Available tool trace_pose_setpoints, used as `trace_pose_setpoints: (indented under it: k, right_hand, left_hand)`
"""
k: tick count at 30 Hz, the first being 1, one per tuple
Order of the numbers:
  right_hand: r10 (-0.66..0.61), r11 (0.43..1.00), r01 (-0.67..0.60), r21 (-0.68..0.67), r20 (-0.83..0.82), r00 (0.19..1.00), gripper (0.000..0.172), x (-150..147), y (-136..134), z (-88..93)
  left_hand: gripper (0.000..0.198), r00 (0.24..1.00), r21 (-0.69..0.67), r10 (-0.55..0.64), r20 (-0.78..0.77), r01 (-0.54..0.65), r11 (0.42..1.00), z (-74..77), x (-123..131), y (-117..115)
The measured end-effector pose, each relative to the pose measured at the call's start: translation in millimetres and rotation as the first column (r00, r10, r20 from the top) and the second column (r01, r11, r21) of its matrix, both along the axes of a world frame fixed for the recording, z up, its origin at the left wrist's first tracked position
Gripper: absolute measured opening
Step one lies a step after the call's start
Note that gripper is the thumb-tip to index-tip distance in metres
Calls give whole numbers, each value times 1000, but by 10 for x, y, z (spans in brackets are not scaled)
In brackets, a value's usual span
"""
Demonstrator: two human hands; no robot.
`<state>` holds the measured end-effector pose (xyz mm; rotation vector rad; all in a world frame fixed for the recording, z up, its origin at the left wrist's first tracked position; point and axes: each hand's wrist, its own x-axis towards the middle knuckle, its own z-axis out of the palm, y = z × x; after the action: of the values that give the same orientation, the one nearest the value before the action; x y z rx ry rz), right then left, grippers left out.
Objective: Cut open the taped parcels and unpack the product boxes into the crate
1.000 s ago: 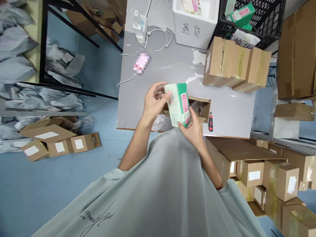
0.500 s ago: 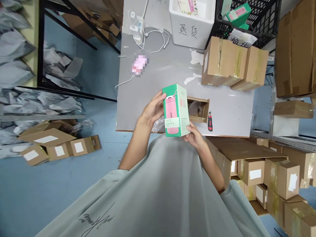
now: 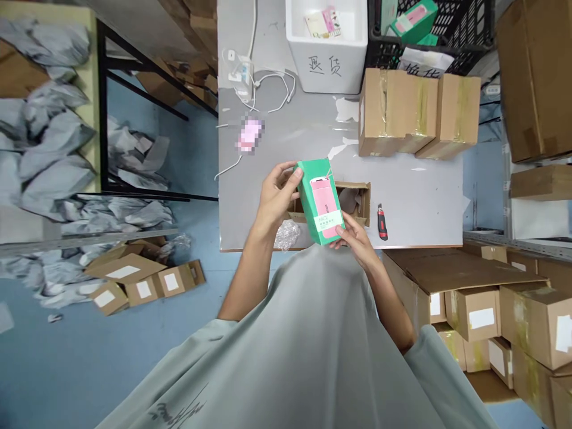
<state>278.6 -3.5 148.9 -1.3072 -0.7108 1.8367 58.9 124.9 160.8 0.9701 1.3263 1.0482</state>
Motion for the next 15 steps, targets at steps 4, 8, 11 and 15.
trace_pose_setpoints:
  k: [4, 8, 11, 15]
  right_hand:
    - [-89, 995, 78, -61, -186, 979, 74, 121, -13, -88]
    - [-239, 971, 233, -53, -246, 939, 69, 269, 56, -115]
    - [-345, 937, 350, -12, -214, 914, 67, 458, 206, -114]
    - [-436, 893, 448, 46, -161, 886, 69, 790, 455, -124]
  left_hand:
    - [57, 997, 12, -70, -19, 71, 997, 144, 152, 110]
    - [72, 986, -33, -168, -19, 167, 985, 235, 431, 133]
    - [72, 952, -58, -307, -19, 305, 951, 200, 746, 89]
    - [79, 900, -57, -437, 11, 437, 898, 83, 1188, 80]
